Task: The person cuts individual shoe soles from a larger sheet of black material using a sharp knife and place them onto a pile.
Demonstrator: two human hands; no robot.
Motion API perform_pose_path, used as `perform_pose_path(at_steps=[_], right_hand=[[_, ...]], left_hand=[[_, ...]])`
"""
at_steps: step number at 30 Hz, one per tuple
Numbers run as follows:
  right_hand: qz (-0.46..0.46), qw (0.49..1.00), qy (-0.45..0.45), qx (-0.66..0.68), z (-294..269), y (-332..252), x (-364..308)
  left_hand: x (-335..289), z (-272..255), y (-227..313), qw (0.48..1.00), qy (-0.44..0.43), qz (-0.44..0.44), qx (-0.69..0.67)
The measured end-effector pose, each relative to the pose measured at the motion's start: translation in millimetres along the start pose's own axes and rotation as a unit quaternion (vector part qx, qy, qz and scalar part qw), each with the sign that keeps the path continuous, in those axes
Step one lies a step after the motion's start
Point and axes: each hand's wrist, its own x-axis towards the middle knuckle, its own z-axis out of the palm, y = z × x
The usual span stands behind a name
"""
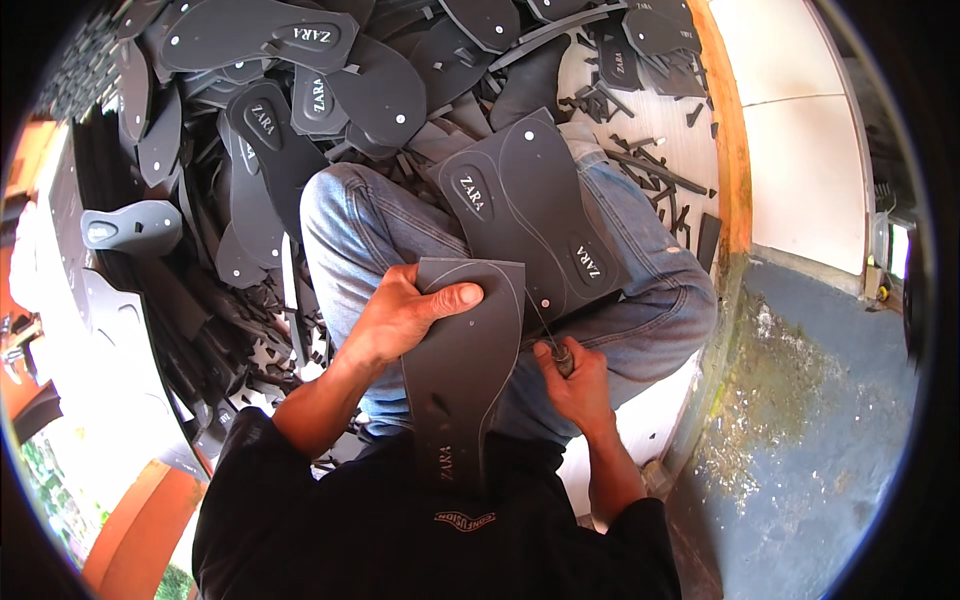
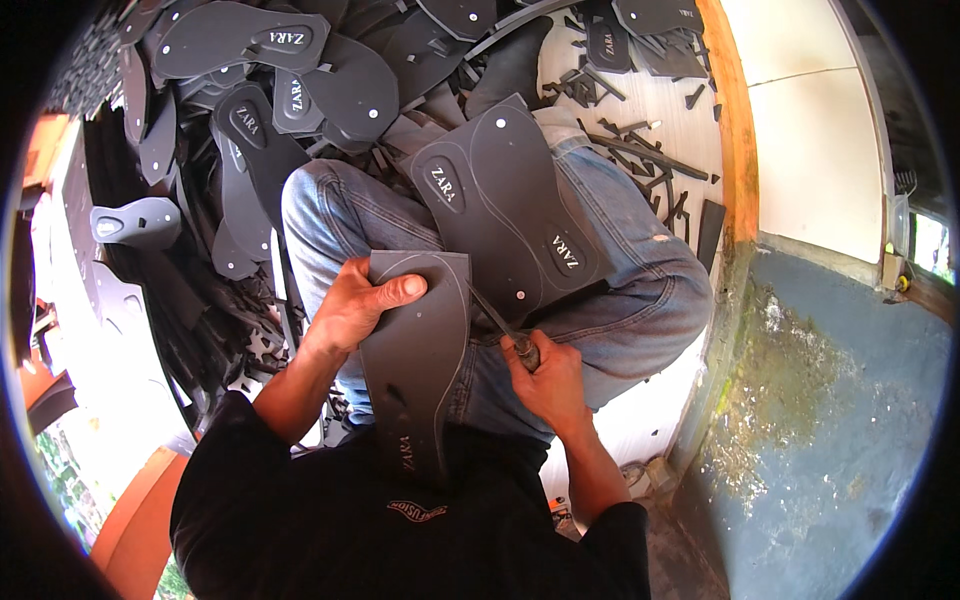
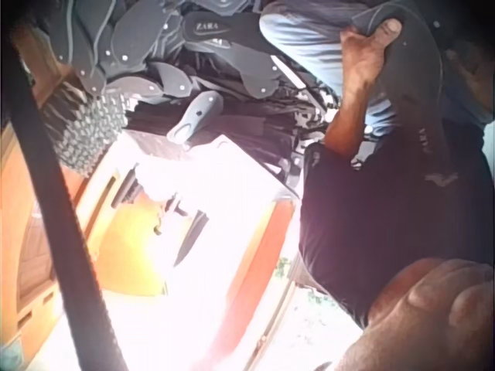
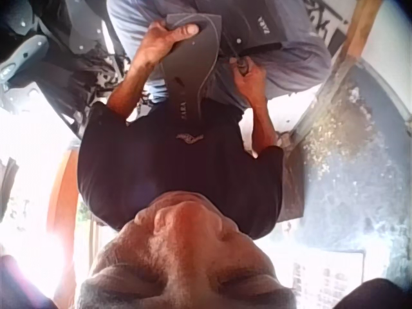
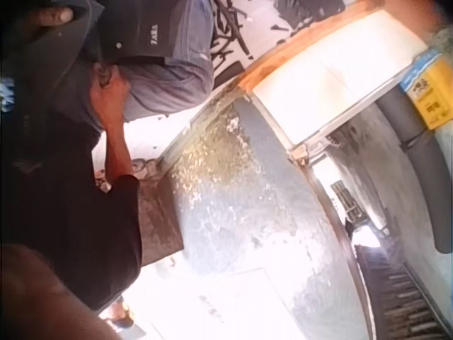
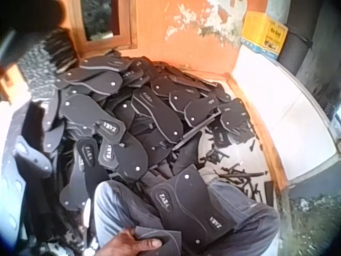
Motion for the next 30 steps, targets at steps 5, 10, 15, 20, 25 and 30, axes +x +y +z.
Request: perform_pose_path(at_steps=[5,10,15,20,25,30], right_hand=[[-0.005,1.000,-0.014,-0.021,-2,2,-1],[-0.126,0.991,-0.014,-0.036,-11,-18,42],[-0.053,0.993,-0.027,0.100,-23,-54,83],[0.050,0.945,-0.097,0.308,-35,-42,82],[0.034,0.934,0.010,0.354,-54,-33,84],[0.068,0.950,-0.165,0.257,-44,-13,68]], left_hand=[[-5,7,14,0.999,0.002,-0.025,0.041],[-3,14,16,0.995,-0.051,-0.023,0.077],[-2,18,11,0.994,-0.087,-0.014,0.064],[17,10,-21,0.998,-0.048,0.006,0.039],[40,-11,-37,0.974,-0.131,0.037,-0.181],[36,27,-73,0.947,-0.040,-0.123,-0.294]])
